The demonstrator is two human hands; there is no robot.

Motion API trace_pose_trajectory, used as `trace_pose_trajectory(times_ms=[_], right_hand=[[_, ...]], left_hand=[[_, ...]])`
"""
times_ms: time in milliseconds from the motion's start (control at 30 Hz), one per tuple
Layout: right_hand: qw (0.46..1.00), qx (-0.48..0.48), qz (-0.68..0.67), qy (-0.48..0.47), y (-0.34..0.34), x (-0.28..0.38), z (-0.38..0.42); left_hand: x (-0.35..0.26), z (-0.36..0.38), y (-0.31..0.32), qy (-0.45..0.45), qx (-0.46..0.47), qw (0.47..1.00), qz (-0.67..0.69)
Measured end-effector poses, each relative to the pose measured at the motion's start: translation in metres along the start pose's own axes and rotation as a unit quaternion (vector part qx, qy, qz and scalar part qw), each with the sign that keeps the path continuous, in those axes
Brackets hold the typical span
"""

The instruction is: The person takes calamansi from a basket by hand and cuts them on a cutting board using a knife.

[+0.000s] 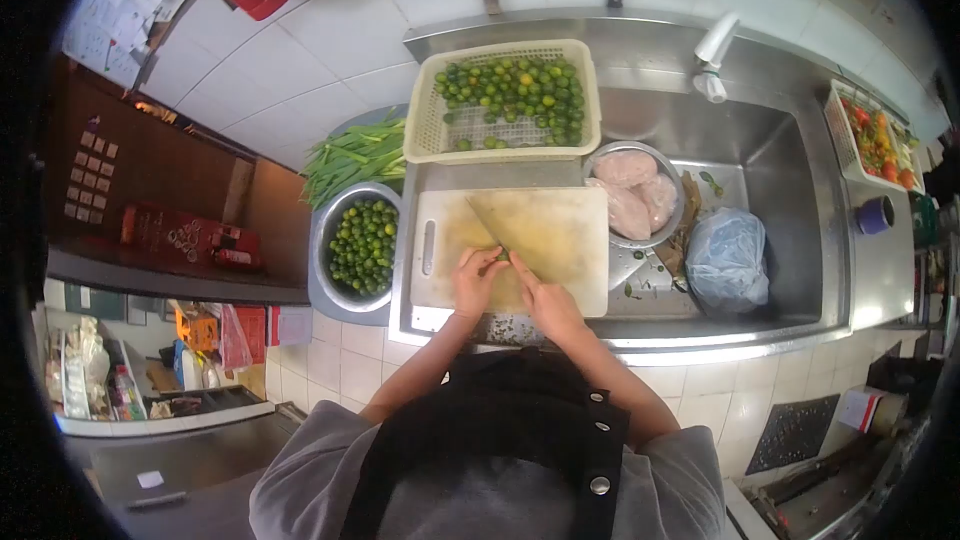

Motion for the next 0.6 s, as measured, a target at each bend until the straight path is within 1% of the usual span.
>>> trace_pose_trajectory(times_ms=[67, 100, 167, 200, 267, 300, 333, 367, 433, 500, 533, 600], right_hand=[[0.998, 0.039, -0.034, 0.03, -0.009, 0.002, 0.003], [0.998, 0.043, -0.035, 0.021, -0.016, 0.01, 0.004], [0.989, 0.0, -0.146, 0.011, -0.04, 0.017, 0.01], [0.989, 0.003, -0.147, 0.009, -0.044, 0.016, 0.014], [0.986, -0.028, -0.156, 0.045, -0.059, 0.001, 0.022], [0.986, -0.029, -0.155, 0.047, -0.062, -0.006, 0.025], [0.987, -0.015, -0.141, 0.074, -0.062, -0.017, 0.027], [0.987, -0.001, -0.127, 0.101, -0.06, -0.026, 0.03], [0.987, -0.005, -0.126, 0.1, -0.057, -0.033, 0.03], [0.991, -0.006, -0.111, 0.08, -0.054, -0.033, 0.028], [0.991, -0.008, -0.109, 0.082, -0.055, -0.033, 0.027], [0.991, 0.03, -0.055, 0.121, -0.05, -0.036, 0.024]], left_hand=[[-0.001, 0.0, -0.004, -0.011, -0.001, 1.0, 0.016], [0.001, -0.001, -0.013, -0.012, -0.01, 1.0, 0.01], [-0.006, 0.0, -0.047, -0.003, -0.078, 0.996, -0.05], [-0.006, 0.001, -0.073, -0.021, -0.111, 0.989, -0.093], [-0.001, 0.002, -0.125, -0.041, -0.175, 0.971, -0.155], [0.008, 0.001, -0.148, -0.04, -0.214, 0.964, -0.155], [0.015, -0.002, -0.165, -0.039, -0.251, 0.955, -0.155], [0.0, -0.009, -0.174, -0.054, -0.269, 0.937, -0.215], [-0.016, -0.036, -0.18, -0.038, -0.262, 0.941, -0.212], [-0.025, -0.08, -0.169, 0.022, -0.216, 0.956, -0.198], [-0.043, -0.104, -0.158, 0.048, -0.199, 0.958, -0.201], [-0.063, -0.161, -0.131, 0.112, -0.133, 0.973, -0.155]])
Point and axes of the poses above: each hand's wrist, its own z-axis away from the middle knuckle, its own y-axis out of the palm, x = y × z, the point moved 9 cm from there along -z, towards the middle knuckle, and after that the axes turned 9 degrees about x, right-handed, at the moved point
